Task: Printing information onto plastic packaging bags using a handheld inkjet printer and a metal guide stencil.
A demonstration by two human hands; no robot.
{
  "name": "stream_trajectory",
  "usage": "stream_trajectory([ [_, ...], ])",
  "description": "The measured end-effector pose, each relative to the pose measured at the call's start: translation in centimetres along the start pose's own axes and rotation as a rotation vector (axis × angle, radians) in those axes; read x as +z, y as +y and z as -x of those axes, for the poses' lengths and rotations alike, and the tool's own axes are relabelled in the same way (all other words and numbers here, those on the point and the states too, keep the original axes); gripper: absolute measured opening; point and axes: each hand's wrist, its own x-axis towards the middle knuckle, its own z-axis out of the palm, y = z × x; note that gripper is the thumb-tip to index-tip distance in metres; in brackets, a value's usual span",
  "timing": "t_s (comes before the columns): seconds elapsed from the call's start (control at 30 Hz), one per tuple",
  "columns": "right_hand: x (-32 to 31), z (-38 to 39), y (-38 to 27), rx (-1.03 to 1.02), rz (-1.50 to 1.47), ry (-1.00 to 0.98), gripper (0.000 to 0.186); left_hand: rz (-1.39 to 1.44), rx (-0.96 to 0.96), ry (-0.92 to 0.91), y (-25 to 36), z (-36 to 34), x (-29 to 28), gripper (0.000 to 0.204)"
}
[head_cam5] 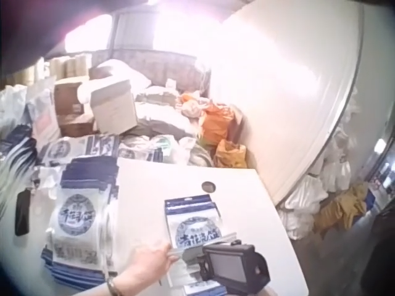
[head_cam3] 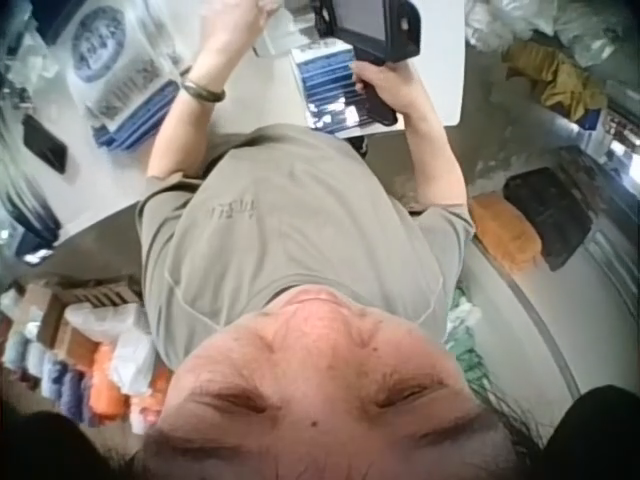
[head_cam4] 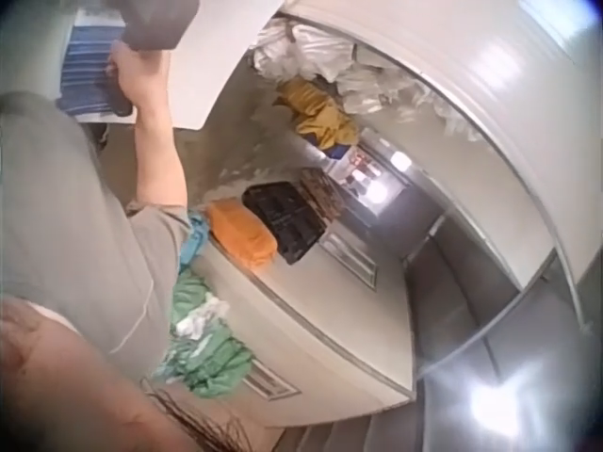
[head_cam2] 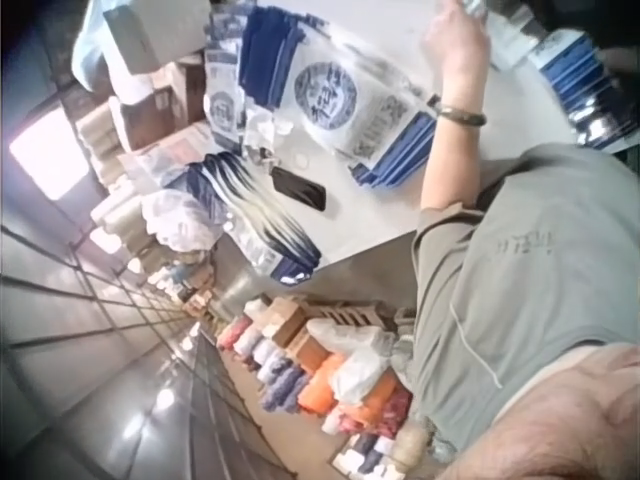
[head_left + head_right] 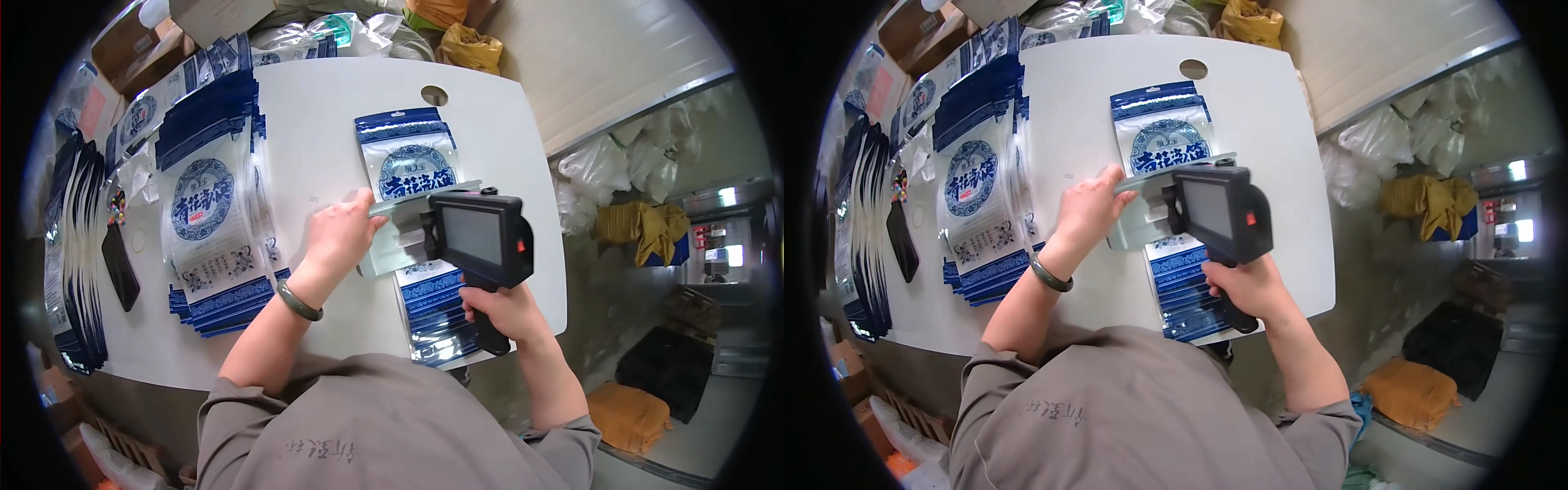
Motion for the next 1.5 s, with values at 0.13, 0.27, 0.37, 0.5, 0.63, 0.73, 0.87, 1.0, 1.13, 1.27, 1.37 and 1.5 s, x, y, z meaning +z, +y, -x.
stream_trajectory([
  [0.13, 1.8, -0.4, -1.5, 0.051, 0.074, -0.043, 0.022, 0.006, 0.005, 0.026, 0.1, 0.4, -0.2, 0.024],
  [0.27, 3.0, -1.0, -2.2, 0.143, 0.079, -0.052, 0.02, 0.032, 0.014, 0.041, 0.2, 0.6, -0.1, 0.02],
  [0.37, 3.4, -2.0, -2.3, 0.19, 0.097, -0.067, 0.019, 0.034, 0.028, 0.048, -0.1, 0.4, 0.3, 0.019],
  [0.5, 3.5, -2.8, -2.1, 0.196, 0.205, -0.023, 0.019, 0.037, 0.053, 0.059, -0.3, 0.0, 0.6, 0.018],
  [0.63, 1.4, -3.1, -3.3, 0.239, 0.31, 0.036, 0.018, 0.054, 0.056, 0.084, 0.1, -0.1, 0.4, 0.019],
  [0.73, -1.7, -4.0, -2.8, 0.285, 0.298, 0.109, 0.015, 0.049, 0.04, 0.079, 0.1, -0.1, 0.3, 0.019],
  [0.87, -5.7, -2.8, -0.8, 0.185, 0.075, 0.178, 0.016, 0.081, -0.031, 0.043, 0.0, 0.0, 0.3, 0.019],
  [1.0, -6.9, -1.4, 2.7, -0.05, -0.179, 0.394, 0.024, 0.226, -0.083, 0.025, -0.5, 0.1, -0.5, 0.019],
  [1.13, -6.9, -1.2, 6.6, -0.175, -0.393, 0.453, 0.04, 0.367, -0.05, -0.041, -0.9, 0.8, -1.3, 0.016],
  [1.27, -6.4, -0.5, 9.6, -0.3, -0.758, 0.343, 0.055, 0.419, -0.01, -0.19, 1.2, 3.1, -2.9, 0.015],
  [1.37, -4.9, -0.1, 9.1, -0.354, -0.827, 0.334, 0.055, 0.427, 0.019, -0.22, 2.0, 4.6, -2.3, 0.016],
  [1.5, -4.6, -0.1, 9.0, -0.246, -0.661, 0.226, 0.04, 0.43, 0.038, -0.205, 2.5, 4.8, -1.2, 0.017],
])
